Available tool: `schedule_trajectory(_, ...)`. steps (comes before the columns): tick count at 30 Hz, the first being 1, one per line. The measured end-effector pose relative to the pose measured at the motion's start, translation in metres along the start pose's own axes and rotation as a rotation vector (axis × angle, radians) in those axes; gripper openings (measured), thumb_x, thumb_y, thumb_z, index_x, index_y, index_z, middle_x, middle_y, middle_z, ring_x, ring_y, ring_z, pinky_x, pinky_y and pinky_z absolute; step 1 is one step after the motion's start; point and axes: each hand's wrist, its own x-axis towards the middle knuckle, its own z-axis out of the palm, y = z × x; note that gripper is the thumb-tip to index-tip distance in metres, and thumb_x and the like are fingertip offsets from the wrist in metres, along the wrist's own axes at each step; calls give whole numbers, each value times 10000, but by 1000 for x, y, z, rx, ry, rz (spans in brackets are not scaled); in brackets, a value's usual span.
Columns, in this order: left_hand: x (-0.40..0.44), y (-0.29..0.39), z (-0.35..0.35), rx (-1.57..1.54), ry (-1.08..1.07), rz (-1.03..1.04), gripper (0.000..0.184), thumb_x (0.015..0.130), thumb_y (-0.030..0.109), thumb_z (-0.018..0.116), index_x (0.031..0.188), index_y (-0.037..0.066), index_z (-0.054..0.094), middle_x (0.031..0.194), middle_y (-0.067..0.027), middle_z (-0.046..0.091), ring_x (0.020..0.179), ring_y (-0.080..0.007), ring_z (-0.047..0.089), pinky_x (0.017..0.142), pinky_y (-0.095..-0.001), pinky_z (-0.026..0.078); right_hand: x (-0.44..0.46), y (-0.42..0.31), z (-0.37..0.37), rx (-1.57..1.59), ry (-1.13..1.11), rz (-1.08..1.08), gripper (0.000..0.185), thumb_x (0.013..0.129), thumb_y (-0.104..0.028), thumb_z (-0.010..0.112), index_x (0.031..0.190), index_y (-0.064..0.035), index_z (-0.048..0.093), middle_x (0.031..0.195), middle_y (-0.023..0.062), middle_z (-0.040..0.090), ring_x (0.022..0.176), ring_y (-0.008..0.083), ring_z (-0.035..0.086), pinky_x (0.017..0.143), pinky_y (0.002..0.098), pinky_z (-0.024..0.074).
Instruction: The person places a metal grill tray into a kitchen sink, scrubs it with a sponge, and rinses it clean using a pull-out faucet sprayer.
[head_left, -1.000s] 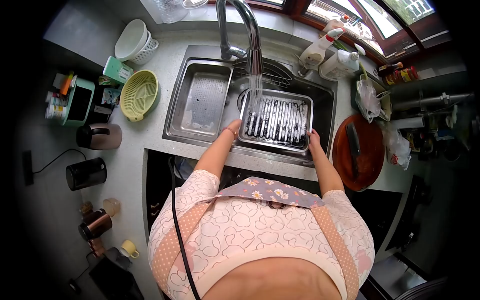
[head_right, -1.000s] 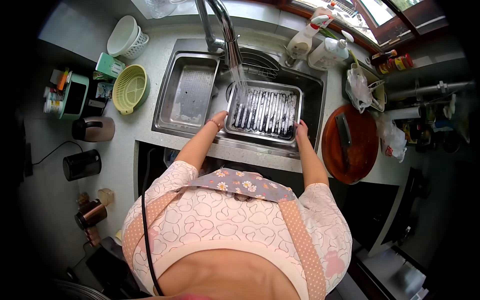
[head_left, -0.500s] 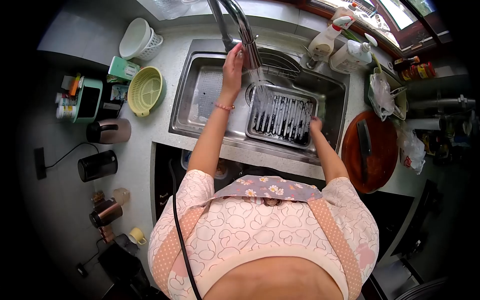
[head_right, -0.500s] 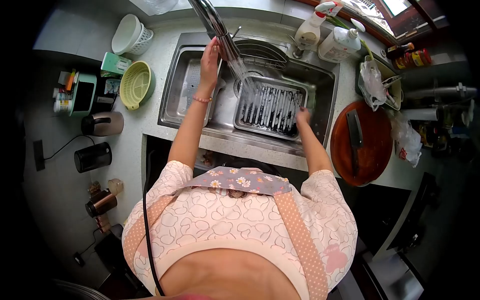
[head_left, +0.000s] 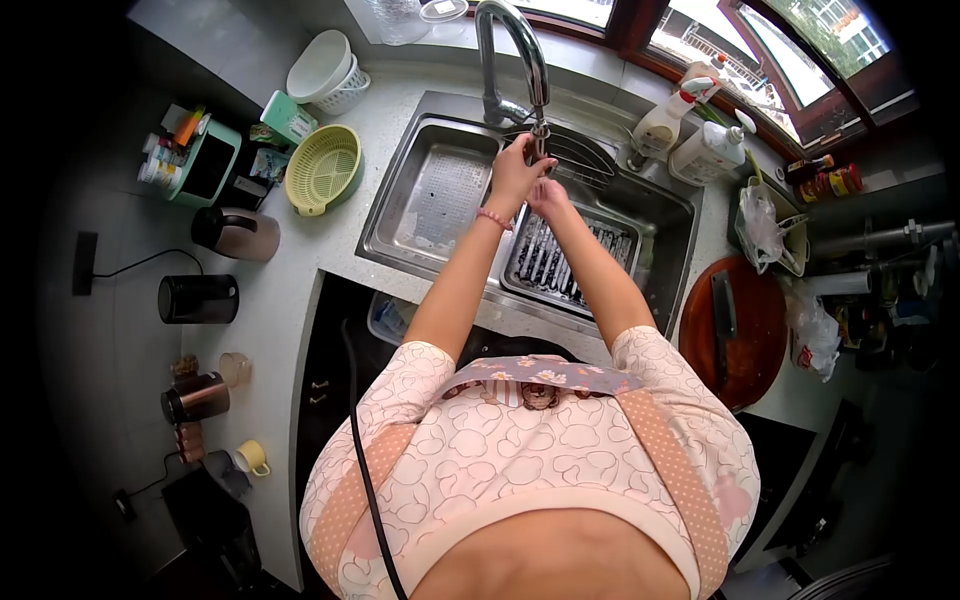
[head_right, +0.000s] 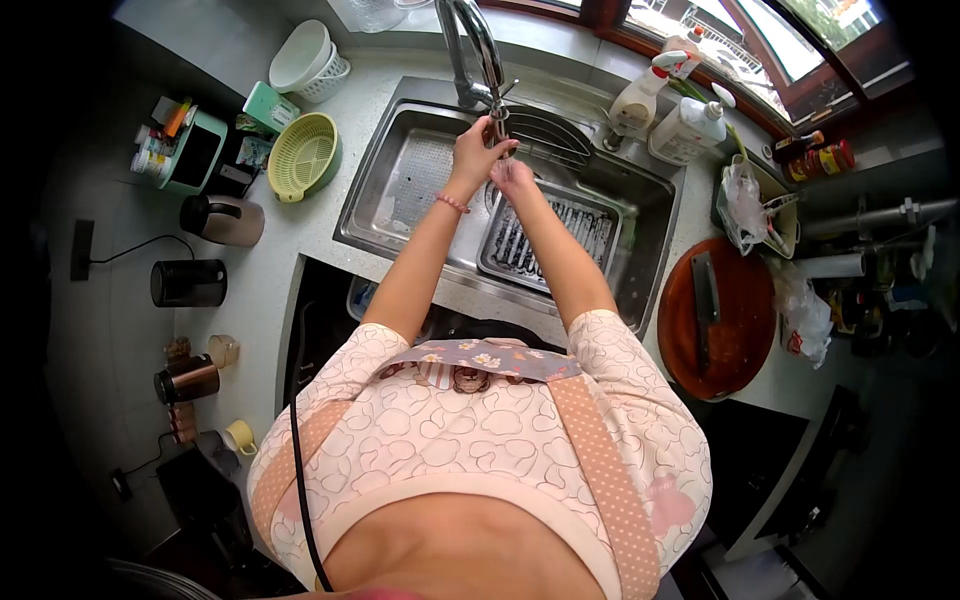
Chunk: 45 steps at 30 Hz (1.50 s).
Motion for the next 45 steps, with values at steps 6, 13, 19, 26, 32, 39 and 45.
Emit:
schedule_trajectory(6, -6, -25, 21, -381, -29, 7, 306, 702, 141, 706, 949, 27, 566, 813, -113, 631, 744, -212, 619, 674, -313, 480, -75, -61, 54, -857, -242, -794, 379, 841, -234, 569, 1158, -48, 475, 1113, 120, 550, 964, 214, 562, 795, 295, 423)
schedule_trajectory(13, -21, -69, 52, -306, -436, 153, 372, 803, 102, 572, 1152, 18, 476, 1167, -74, 547, 1057, -202, 528, 883, -308, 417, -77, -68, 72, -1468, 94, -893, 390, 727, -213, 688, 975, -28, 449, 717, 137, 624, 667, 323, 623, 612, 395, 479)
schedule_trajectory(19, -20, -187, 140, -81, -621, 309, 416, 911, 307, 333, 1255, 84, 403, 1295, -33, 450, 1194, -150, 404, 1003, -290, 320, -90, -58, 73, -1315, 86, -841, 286, 712, -139, 621, 874, 9, 438, 662, 139, 579, 590, 251, 572, 605, 327, 466)
schedule_trajectory(26, -42, -120, 103, 715, -718, 597, 427, 887, 336, 316, 1243, 121, 412, 1290, 0, 446, 1179, -150, 412, 966, -281, 324, -84, -54, 48, -1256, 37, -795, 301, 714, -174, 649, 829, -2, 431, 666, 136, 578, 615, 300, 574, 605, 360, 459)
schedule_trajectory(32, -49, -180, 143, 617, -624, 690, 394, 879, 346, 334, 1171, 115, 464, 1202, -26, 504, 1097, -180, 471, 904, -307, 361, -87, -53, 40, -1569, 92, -812, 342, 687, -233, 704, 860, -4, 518, 707, 131, 609, 670, 273, 606, 648, 348, 476)
schedule_trajectory(39, -67, -246, 180, 671, -583, 902, 371, 871, 357, 355, 1087, 107, 524, 1099, -57, 571, 1001, -216, 539, 831, -336, 404, -90, -46, 37, -1530, 98, -787, 375, 664, -256, 730, 845, 5, 530, 701, 121, 610, 647, 227, 605, 618, 317, 471)
schedule_trajectory(45, -94, -191, 124, 358, -833, 129, 317, 868, 236, 368, 1103, 78, 510, 1096, -58, 556, 1000, -205, 531, 832, -378, 410, -91, -51, 36, -1656, 139, -691, 460, 609, -310, 768, 915, -23, 579, 783, 122, 638, 734, 243, 626, 671, 332, 478)
